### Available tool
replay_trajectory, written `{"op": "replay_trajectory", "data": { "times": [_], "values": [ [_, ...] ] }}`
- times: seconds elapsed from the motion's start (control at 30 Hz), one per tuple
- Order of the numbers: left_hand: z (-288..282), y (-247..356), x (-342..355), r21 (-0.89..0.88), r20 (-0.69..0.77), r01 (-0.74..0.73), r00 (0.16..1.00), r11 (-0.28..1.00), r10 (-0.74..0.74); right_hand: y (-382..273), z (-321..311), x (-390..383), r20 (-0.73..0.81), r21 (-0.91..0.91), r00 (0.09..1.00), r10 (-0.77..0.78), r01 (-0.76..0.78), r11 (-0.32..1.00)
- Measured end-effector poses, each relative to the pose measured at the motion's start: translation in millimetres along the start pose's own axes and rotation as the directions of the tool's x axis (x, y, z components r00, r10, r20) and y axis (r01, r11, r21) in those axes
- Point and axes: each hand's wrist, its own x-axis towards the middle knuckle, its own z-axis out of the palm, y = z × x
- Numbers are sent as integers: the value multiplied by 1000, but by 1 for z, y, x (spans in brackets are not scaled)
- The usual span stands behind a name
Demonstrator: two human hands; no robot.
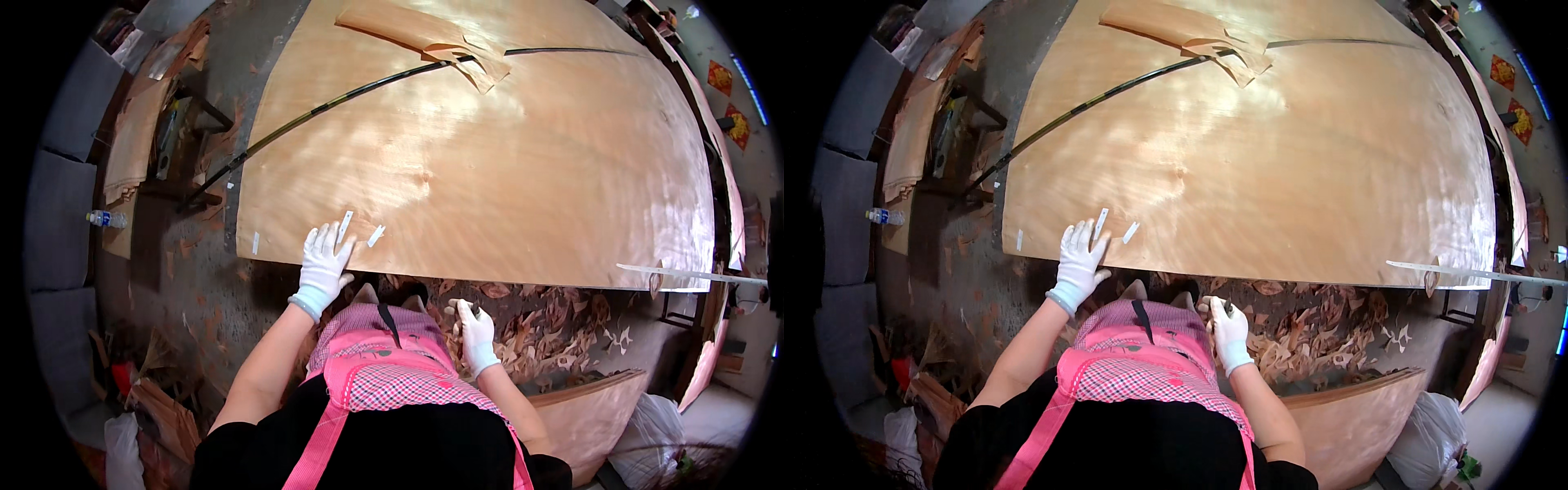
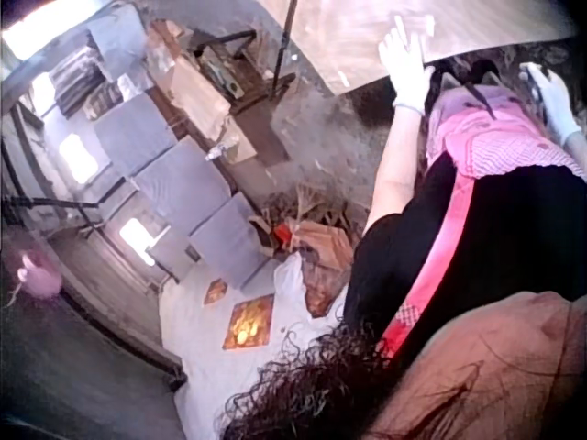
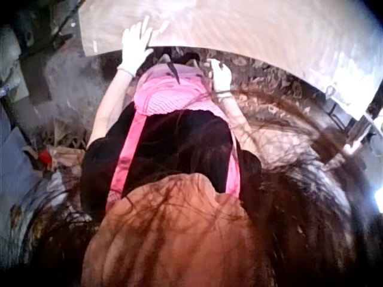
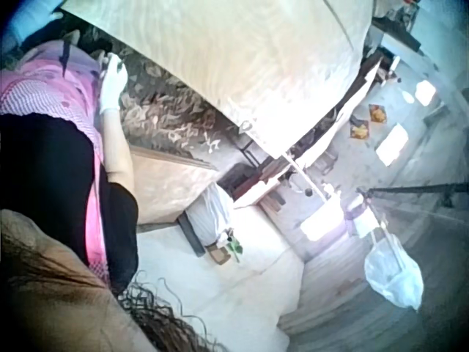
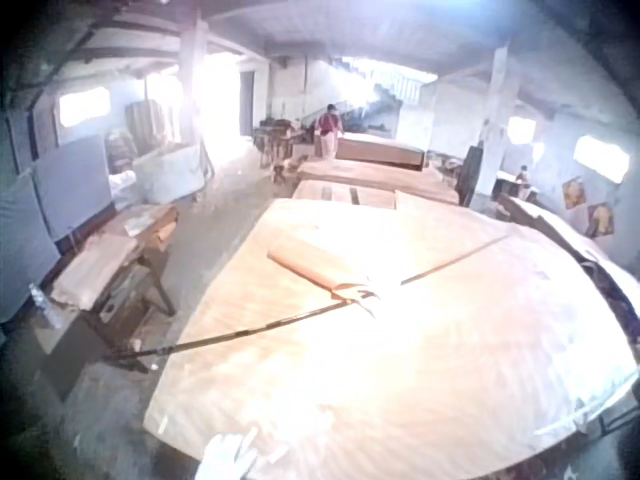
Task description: The person measures wood veneer sheets with a tape measure, cuts specific shapes using a hand knife, and applies adhesive tape to the edges and joints.
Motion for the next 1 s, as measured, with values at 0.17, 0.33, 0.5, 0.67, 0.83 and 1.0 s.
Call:
{"op": "replay_trajectory", "data": {
  "times": [0.17,0.33,0.5,0.67,0.83,1.0],
  "values": [
    [9,-22,-5,-269,-282,-285,937,920,208,3,4,-4,-48,46,999,-11,13,999],
    [-22,-20,17,-283,-325,-204,940,937,107,6,12,-8,-99,81,995,4,4,997],
    [-74,-32,82,-149,-429,-182,897,972,102,-27,4,19,-160,213,987,-30,65,975],
    [-71,-55,146,-100,-459,-225,875,969,156,-94,-22,79,-343,429,937,64,96,898],
    [-59,-77,188,-204,-430,-198,898,959,95,-102,-42,133,-471,476,872,134,123,871],
    [-64,-145,244,-309,-418,101,879,946,-231,-138,-18,125,-637,454,759,131,233,860]
  ]
}}
